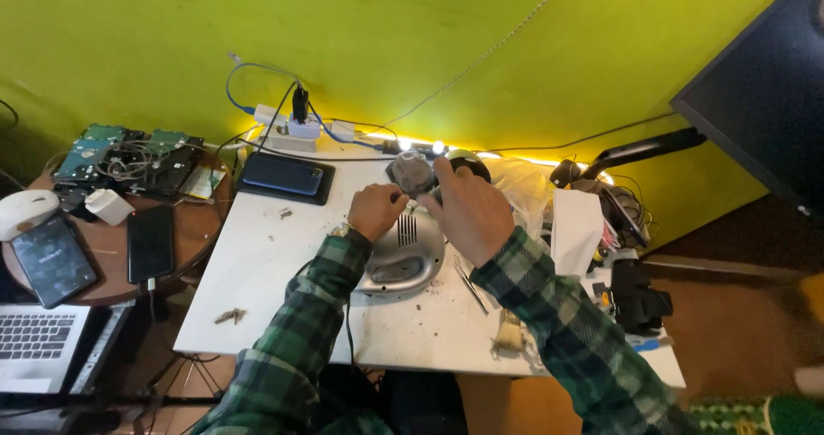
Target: Screwing together the plastic casing of a small handheld appliance using a manual screwdriver
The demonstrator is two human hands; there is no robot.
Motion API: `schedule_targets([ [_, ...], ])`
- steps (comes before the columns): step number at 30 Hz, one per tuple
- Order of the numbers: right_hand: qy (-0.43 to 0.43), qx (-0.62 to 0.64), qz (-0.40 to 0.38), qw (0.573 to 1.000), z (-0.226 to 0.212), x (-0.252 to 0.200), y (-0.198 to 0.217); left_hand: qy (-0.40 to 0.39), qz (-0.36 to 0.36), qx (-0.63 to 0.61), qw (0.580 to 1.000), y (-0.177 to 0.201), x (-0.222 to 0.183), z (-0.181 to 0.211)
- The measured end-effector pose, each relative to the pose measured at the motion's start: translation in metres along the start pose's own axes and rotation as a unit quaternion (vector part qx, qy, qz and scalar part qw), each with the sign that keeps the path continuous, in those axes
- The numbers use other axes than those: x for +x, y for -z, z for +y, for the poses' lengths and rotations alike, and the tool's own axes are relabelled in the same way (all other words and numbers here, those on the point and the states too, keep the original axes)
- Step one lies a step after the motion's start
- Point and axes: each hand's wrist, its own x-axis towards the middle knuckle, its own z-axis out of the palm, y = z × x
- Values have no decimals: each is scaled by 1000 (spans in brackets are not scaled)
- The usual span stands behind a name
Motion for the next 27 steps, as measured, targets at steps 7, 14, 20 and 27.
schedule_targets([
  [7,8,-19,15,1000,7,8,-7,3,-7,-12,1000,4,-8,1],
  [14,56,127,63,988,23,1,-13,4,63,-103,993,13,-19,3],
  [20,78,186,232,952,12,-8,0,-12,178,-213,961,36,-34,-27],
  [27,143,276,238,920,-27,0,1,144,126,-31,981,28,-56,-192],
])
